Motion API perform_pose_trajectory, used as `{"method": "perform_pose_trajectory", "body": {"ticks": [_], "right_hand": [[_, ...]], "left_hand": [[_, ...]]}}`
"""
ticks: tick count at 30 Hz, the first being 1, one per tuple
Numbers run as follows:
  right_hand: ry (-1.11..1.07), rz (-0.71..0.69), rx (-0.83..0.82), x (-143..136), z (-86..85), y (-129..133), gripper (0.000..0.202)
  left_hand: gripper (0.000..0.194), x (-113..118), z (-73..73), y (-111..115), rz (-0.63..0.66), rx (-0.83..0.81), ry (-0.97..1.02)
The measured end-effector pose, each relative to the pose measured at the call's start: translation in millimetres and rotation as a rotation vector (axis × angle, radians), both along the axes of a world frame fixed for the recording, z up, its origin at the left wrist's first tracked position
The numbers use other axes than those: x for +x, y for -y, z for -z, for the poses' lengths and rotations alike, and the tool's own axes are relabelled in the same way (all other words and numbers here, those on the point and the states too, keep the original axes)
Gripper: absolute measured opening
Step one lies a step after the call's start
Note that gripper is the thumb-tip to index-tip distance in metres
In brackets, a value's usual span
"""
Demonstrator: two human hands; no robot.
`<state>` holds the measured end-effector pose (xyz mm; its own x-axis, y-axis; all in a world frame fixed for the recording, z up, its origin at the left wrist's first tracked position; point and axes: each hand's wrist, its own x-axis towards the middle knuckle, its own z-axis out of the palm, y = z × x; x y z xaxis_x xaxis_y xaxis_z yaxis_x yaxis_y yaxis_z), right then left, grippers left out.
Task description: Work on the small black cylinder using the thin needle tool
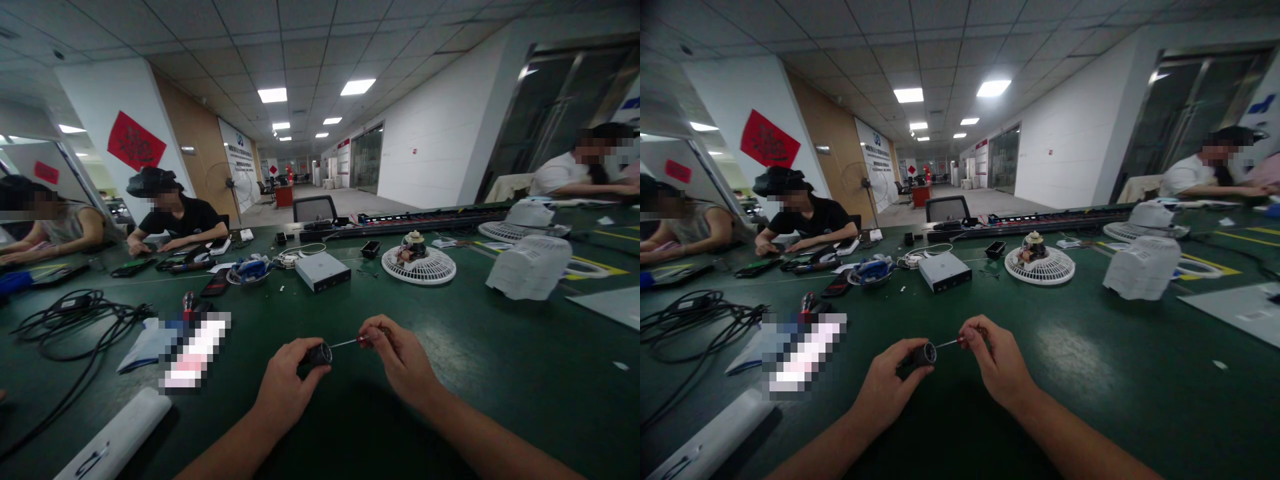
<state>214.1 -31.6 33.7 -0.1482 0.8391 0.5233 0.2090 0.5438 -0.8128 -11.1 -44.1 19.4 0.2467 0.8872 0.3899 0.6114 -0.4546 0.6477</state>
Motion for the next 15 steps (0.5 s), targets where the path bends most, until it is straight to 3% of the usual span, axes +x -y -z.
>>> {"method": "perform_pose_trajectory", "body": {"ticks": [9,15], "right_hand": [[0.165,-0.012,0.059,3.0,-6.5,1.8,0.028],[0.023,-0.04,0.01,3.9,-4.7,-2.3,0.032]], "left_hand": [[0.034,-1.3,0.1,-1.9,-0.012,-0.021,0.002],[0.036,-0.7,-1.9,-0.1,0.028,-0.036,-0.009]]}}
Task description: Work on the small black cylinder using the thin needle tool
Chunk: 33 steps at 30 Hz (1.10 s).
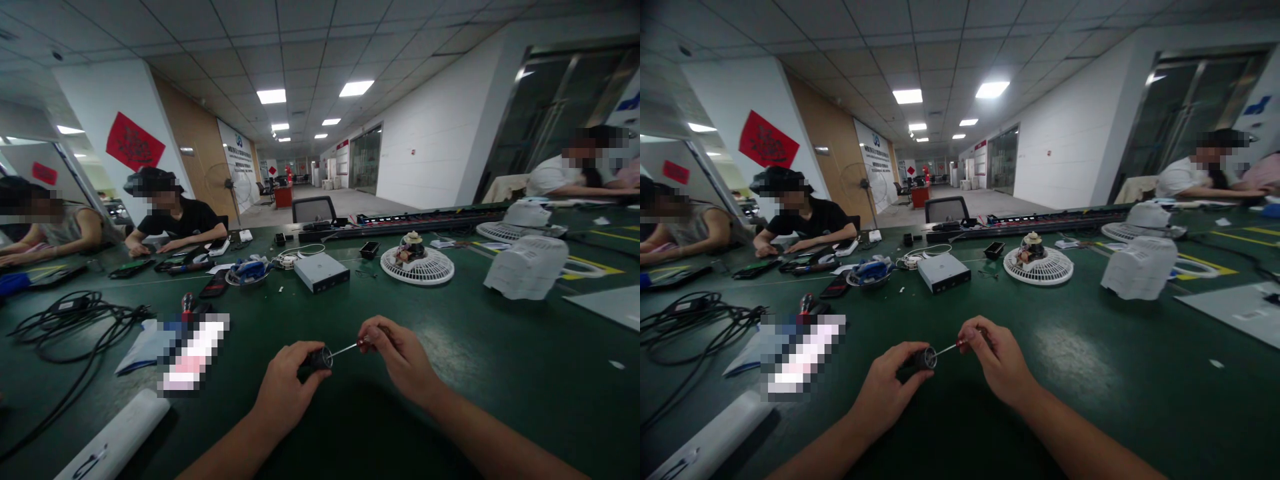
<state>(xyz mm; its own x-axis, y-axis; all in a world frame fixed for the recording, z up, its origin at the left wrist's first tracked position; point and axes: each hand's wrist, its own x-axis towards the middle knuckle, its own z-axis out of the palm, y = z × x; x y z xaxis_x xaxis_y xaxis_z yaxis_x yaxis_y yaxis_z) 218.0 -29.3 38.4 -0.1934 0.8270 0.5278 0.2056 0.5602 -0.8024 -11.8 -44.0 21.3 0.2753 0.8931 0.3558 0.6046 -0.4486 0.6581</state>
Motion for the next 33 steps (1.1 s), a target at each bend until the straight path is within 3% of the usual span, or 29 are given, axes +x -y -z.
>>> {"method": "perform_pose_trajectory", "body": {"ticks": [6,13,17,23,27,33], "right_hand": [[0.118,0.026,0.04,0.3,-1.3,0.8,0.03],[-0.078,-0.047,-0.064,1.2,3.2,-2.6,0.039],[-0.115,0.0,-0.057,-2.0,4.1,-0.2,0.035],[0.049,0.025,0.061,-3.3,1.4,5.7,0.031],[0.0,-0.013,0.027,-3.9,1.3,7.7,0.03],[0.114,0.002,0.004,-5.2,0.4,8.2,0.025]], "left_hand": [[0.034,0.7,-0.3,0.0,-0.052,0.003,0.008],[0.037,2.3,2.0,4.0,0.034,0.066,-0.042],[0.036,0.7,2.0,2.5,-0.023,0.075,-0.002],[0.034,3.5,-2.2,5.4,-0.012,0.022,-0.033],[0.036,4.4,-1.7,6.2,-0.001,0.045,-0.027],[0.034,1.3,1.4,0.9,-0.023,0.024,-0.014]]}}
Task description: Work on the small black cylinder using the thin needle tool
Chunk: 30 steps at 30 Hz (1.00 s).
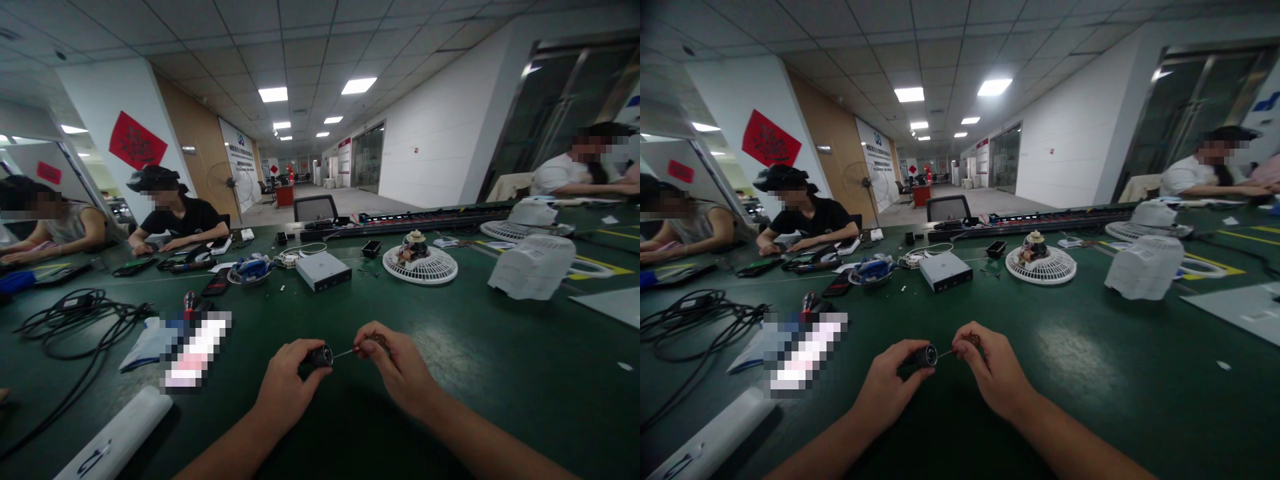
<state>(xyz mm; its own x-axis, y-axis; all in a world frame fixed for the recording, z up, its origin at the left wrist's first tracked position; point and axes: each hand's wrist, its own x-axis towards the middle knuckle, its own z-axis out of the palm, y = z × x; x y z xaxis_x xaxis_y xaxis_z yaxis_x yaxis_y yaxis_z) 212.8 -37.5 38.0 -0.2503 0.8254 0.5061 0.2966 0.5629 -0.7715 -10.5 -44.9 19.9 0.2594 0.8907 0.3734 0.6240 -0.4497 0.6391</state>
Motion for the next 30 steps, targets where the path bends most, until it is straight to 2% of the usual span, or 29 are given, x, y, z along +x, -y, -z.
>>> {"method": "perform_pose_trajectory", "body": {"ticks": [10,14,18,22,26,30], "right_hand": [[-0.077,-0.007,-0.05,0.5,3.0,-4.6,0.033],[-0.027,0.062,-0.056,1.8,3.9,-7.7,0.031],[-0.034,-0.017,-0.057,1.0,5.1,-6.7,0.032],[-0.019,0.022,0.034,3.7,5.1,-6.5,0.025],[0.055,0.064,0.288,7.9,0.3,-6.5,0.021],[0.378,0.002,0.262,0.4,-2.3,-2.8,0.017]], "left_hand": [[0.037,0.7,-0.8,2.6,0.013,0.001,-0.033],[0.038,0.5,-0.3,2.2,0.013,0.037,-0.037],[0.036,1.0,-0.2,-0.1,0.011,0.03,-0.043],[0.037,0.9,-1.1,-1.2,-0.021,0.022,-0.043],[0.037,0.2,-0.9,-1.8,-0.036,-0.037,-0.067],[0.035,-0.6,2.0,-4.6,-0.063,-0.052,-0.072]]}}
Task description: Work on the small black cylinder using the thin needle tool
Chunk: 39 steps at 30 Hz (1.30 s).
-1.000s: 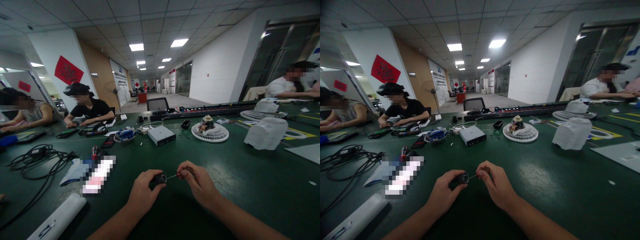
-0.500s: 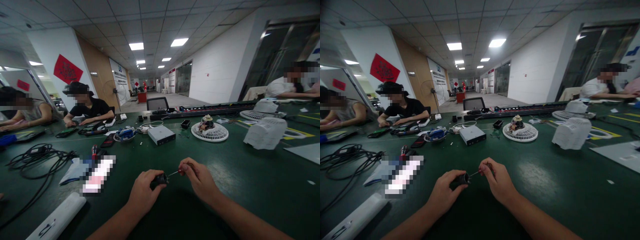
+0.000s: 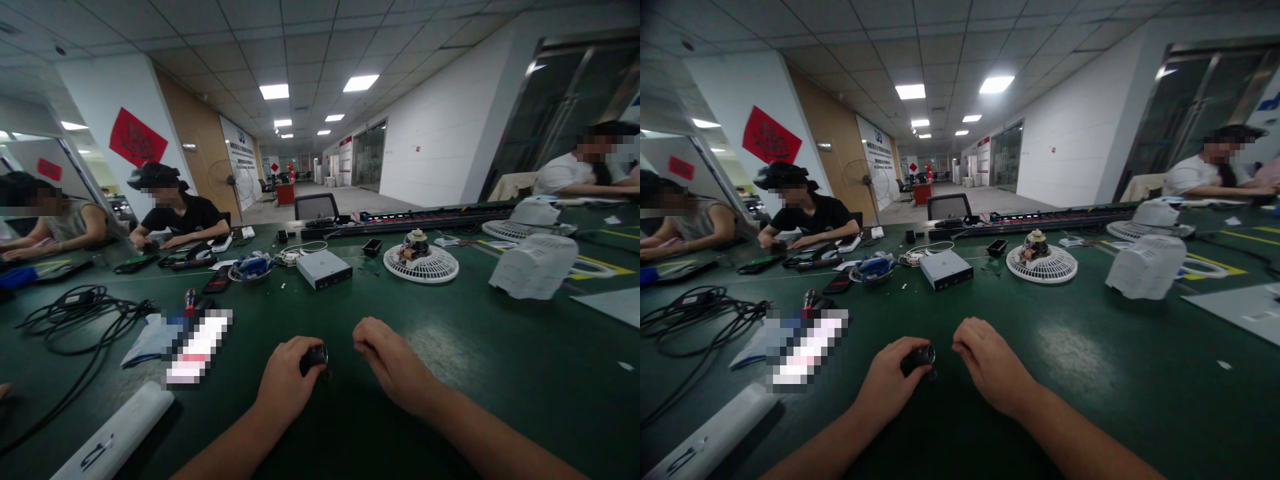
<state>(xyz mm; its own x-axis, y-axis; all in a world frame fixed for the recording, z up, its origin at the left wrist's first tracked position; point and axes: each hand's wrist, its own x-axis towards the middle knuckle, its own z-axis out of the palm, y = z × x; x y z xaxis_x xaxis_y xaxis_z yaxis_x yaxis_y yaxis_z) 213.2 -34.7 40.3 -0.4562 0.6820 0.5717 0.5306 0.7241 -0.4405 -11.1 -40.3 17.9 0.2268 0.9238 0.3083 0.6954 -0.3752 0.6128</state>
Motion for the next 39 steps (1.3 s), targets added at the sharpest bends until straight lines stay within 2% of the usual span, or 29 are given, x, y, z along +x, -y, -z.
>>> {"method": "perform_pose_trajectory", "body": {"ticks": [4,7,9,15,21,24,29,36,39], "right_hand": [[0.332,-0.013,-0.1,-16.1,5.3,3.6,0.013],[0.411,-0.024,-0.141,-23.8,9.1,3.3,0.021],[0.415,-0.027,-0.157,-25.1,9.8,2.6,0.017],[0.315,-0.004,-0.227,-20.8,8.7,1.7,0.004],[0.269,0.144,-0.292,-18.6,4.6,-0.1,0.005],[0.203,0.116,-0.257,-17.1,1.7,2.5,0.004],[0.043,0.068,-0.229,-15.0,-1.2,6.3,0.022],[-0.109,0.074,-0.244,-11.9,-0.1,1.2,0.018],[-0.12,0.096,-0.185,-10.4,1.3,0.0,0.017]], "left_hand": [[0.033,-1.9,2.9,-4.1,-0.05,-0.006,0.021],[0.033,-3.1,3.3,-4.9,-0.052,-0.008,0.037],[0.032,-3.1,2.8,-4.3,-0.046,-0.009,0.045],[0.034,-1.8,0.9,-2.7,-0.023,-0.037,0.047],[0.033,-0.3,-2.1,0.0,0.021,-0.047,0.03],[0.031,0.9,-3.5,2.9,0.052,-0.038,0.032],[0.03,2.4,-3.5,6.0,0.099,0.016,0.035],[0.034,2.8,-5.1,8.3,0.177,0.126,0.013],[0.035,3.4,-5.0,8.3,0.189,0.141,-0.004]]}}
